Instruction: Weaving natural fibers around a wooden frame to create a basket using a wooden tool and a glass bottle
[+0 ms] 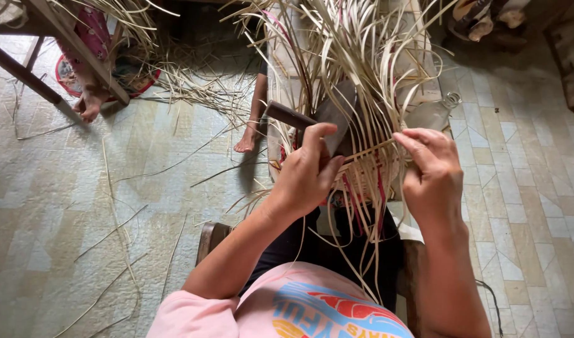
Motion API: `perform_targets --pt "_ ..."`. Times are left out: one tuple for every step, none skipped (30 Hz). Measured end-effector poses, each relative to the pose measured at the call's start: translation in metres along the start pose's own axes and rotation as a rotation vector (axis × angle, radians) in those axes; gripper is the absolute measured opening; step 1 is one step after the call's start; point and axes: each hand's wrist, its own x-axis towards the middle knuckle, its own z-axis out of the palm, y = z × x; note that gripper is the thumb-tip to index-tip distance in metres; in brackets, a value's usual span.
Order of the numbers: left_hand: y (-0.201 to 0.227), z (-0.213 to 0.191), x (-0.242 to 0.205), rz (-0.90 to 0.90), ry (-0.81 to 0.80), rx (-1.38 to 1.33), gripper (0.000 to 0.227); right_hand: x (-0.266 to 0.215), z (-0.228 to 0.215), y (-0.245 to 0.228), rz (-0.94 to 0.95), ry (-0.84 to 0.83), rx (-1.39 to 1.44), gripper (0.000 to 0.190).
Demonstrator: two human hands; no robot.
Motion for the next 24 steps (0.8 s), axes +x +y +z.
perform_targets --pt "0.005 -0.004 0.005 0.0 0.003 0.0 0.051 0.009 -0.002 -0.018 -0.003 -0.001 0.001 0.05" --pt "0.009 -0.008 0.01 0.038 -0.025 0.028 0.055 0.018 -0.005 -0.036 0.035 -0.038 0.091 0.048" --pt "0.014 -0.012 0.015 0.077 -0.054 0.056 0.06 0.026 -0.008 -0.054 0.072 -0.074 0.181 0.047" --pt "0.013 -0.011 0.014 0.078 -0.051 0.056 0.06 0.029 -0.003 -0.054 0.069 -0.075 0.18 0.047" --pt "0.012 -0.01 0.013 0.125 -0.037 0.043 0.061 0.031 0.002 -0.053 0.055 -0.093 0.203 0.042" --pt "0.011 -0.009 0.013 0.171 -0.023 0.031 0.062 0.034 0.006 -0.052 0.041 -0.112 0.225 0.037" --pt "0.011 -0.008 0.012 0.172 -0.023 0.029 0.062 0.037 0.007 -0.052 0.042 -0.112 0.224 0.037" --pt "0.011 -0.007 0.011 0.194 -0.012 0.062 0.06 0.04 0.009 -0.051 0.04 -0.125 0.241 0.034" --pt "0.01 -0.005 0.01 0.215 -0.002 0.093 0.057 0.043 0.009 -0.05 0.04 -0.141 0.257 0.03" --pt "0.011 -0.005 0.009 0.213 -0.003 0.089 0.057 0.045 0.009 -0.048 0.042 -0.143 0.255 0.03" --pt "0.011 -0.005 0.008 0.21 0.002 0.135 0.06 0.047 0.01 -0.047 0.032 -0.172 0.295 0.029" --pt "0.011 -0.004 0.006 0.207 0.007 0.18 0.063 0.048 0.01 -0.046 0.022 -0.2 0.336 0.028" --pt "0.017 -0.005 0.006 0.205 0.004 0.181 0.063 0.05 0.009 -0.043 0.026 -0.201 0.338 0.028" --pt "0.022 -0.005 0.006 0.179 -0.013 0.266 0.06 0.051 0.007 -0.041 0.008 -0.229 0.382 0.022" --pt "0.028 -0.005 0.006 0.153 -0.026 0.35 0.058 0.054 0.006 -0.038 -0.014 -0.258 0.427 0.017" --pt "0.031 -0.003 0.006 0.151 -0.024 0.351 0.058 0.056 0.004 -0.036 -0.015 -0.26 0.428 0.017" --pt "0.034 0.0 0.006 0.176 -0.014 0.436 0.046 0.057 0.002 -0.034 -0.036 -0.271 0.428 0.015" --pt "0.038 0.002 0.005 0.201 -0.003 0.521 0.035 0.059 0.0 -0.032 -0.057 -0.281 0.427 0.013" --pt "0.04 0.002 0.006 0.202 -0.003 0.526 0.035 0.06 0.001 -0.032 -0.058 -0.279 0.431 0.013" --pt "0.042 0.003 0.007 0.211 0.009 0.528 0.027 0.061 0.002 -0.031 -0.075 -0.282 0.427 0.013" --pt "0.044 0.004 0.009 0.223 0.02 0.529 0.019 0.063 0.002 -0.029 -0.091 -0.283 0.42 0.013" --pt "0.041 0.006 0.009 0.227 0.019 0.531 0.019 0.062 0.002 -0.03 -0.092 -0.279 0.42 0.013" --pt "0.039 0.008 0.009 0.229 0.043 0.529 0.013 0.061 0.002 -0.03 -0.087 -0.267 0.44 0.012" --pt "0.036 0.011 0.009 0.231 0.067 0.527 0.009 0.06 0.002 -0.03 -0.082 -0.256 0.459 0.011"
